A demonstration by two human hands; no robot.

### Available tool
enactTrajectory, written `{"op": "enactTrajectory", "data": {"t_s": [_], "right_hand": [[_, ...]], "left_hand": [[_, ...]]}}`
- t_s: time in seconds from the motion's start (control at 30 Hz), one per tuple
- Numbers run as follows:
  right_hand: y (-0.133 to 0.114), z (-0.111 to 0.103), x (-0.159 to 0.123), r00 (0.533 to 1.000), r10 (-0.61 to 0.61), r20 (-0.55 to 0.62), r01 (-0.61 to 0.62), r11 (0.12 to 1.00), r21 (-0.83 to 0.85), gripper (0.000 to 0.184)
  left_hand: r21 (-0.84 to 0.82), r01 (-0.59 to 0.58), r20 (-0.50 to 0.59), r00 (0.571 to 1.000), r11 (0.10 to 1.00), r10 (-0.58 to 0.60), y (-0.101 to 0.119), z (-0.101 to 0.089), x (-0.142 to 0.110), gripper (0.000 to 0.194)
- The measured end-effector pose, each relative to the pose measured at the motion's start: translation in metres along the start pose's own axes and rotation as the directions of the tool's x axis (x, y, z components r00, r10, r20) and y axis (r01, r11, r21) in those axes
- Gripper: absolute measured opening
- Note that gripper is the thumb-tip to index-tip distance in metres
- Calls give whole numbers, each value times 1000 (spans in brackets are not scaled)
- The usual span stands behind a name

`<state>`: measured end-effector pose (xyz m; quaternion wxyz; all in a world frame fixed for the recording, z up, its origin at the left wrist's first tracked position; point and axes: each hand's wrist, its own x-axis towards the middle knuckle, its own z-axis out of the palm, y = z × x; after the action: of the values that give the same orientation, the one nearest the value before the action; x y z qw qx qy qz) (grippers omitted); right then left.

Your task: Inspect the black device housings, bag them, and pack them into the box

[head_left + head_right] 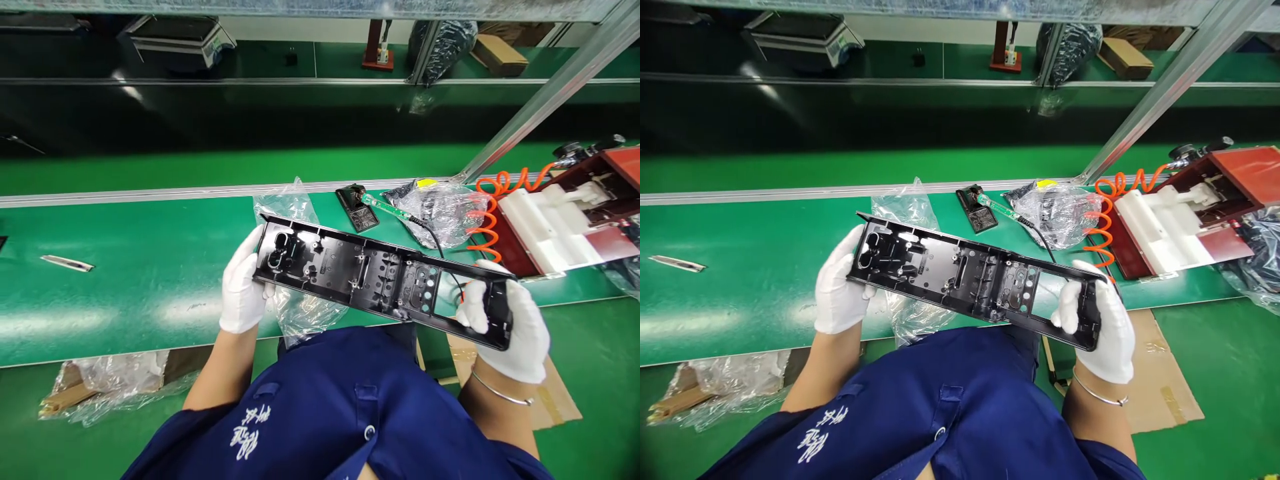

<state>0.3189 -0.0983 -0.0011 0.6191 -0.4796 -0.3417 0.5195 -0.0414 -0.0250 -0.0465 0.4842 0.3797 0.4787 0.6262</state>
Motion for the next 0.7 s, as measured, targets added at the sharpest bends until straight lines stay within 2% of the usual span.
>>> {"op": "enactTrajectory", "data": {"t_s": [0.17,0.33,0.53,0.63,0.7], "right_hand": [[-1,5,-2,998,18,58,-19,1000,21,40],[-2,16,0,985,60,162,-75,993,87,33],[0,15,6,982,79,174,-103,986,134,29],[2,13,5,971,3,239,-22,997,77,29],[2,15,5,931,-123,345,162,983,-87,34]], "left_hand": [[-42,-33,-4,999,999,33,-7,-8,8,45],[-133,-29,-2,1000,991,29,-12,-14,21,33],[-202,-39,-60,998,979,27,-15,-15,28,28],[-215,-12,-133,991,977,-17,-23,-11,32,31],[-273,56,-151,983,960,-101,-30,-4,39,44]]}}
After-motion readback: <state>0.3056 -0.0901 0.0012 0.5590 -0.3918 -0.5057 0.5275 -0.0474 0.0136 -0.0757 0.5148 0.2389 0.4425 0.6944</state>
